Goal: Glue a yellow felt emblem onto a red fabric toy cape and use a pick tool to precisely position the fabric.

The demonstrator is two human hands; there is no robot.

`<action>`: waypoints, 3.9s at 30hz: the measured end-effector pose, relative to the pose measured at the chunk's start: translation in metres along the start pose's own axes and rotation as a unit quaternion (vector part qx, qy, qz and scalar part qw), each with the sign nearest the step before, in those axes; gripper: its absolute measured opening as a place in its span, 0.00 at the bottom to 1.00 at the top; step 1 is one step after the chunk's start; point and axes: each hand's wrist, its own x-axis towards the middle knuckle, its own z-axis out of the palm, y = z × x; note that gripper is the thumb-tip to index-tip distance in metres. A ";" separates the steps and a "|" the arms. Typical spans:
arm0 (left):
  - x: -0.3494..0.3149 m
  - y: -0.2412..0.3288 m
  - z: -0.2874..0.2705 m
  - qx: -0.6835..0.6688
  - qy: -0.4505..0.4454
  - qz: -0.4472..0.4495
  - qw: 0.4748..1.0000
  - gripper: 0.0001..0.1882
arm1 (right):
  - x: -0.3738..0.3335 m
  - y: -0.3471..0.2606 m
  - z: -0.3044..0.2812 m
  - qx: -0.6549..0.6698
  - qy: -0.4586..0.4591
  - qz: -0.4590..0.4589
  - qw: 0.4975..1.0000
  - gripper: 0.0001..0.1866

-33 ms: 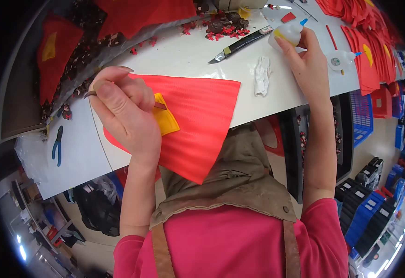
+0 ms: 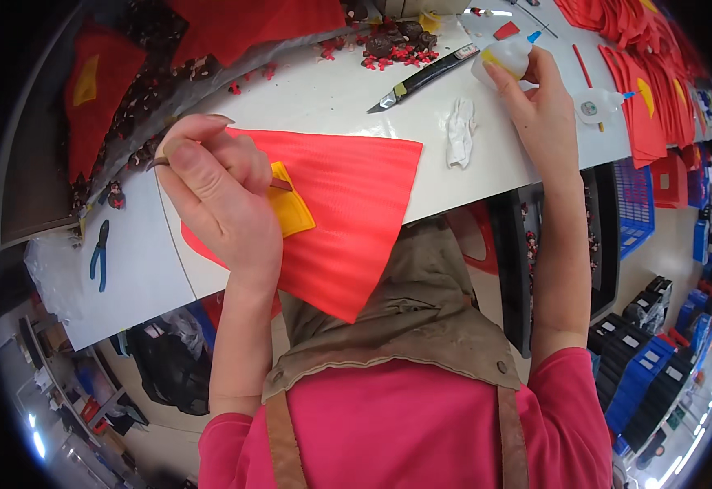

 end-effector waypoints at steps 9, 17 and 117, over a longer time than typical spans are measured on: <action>0.002 -0.001 -0.004 0.002 -0.006 0.010 1.000 0.17 | -0.024 -0.043 -0.027 -0.051 -0.084 -0.107 0.989 0.09; 0.002 -0.004 -0.006 -0.070 0.001 0.011 0.997 0.17 | -0.025 -0.035 -0.021 -0.112 -0.289 -0.167 0.936 0.06; 0.000 0.010 0.004 -0.246 0.048 -0.049 0.967 0.18 | -0.044 -0.123 0.091 0.009 -0.258 -0.199 0.945 0.08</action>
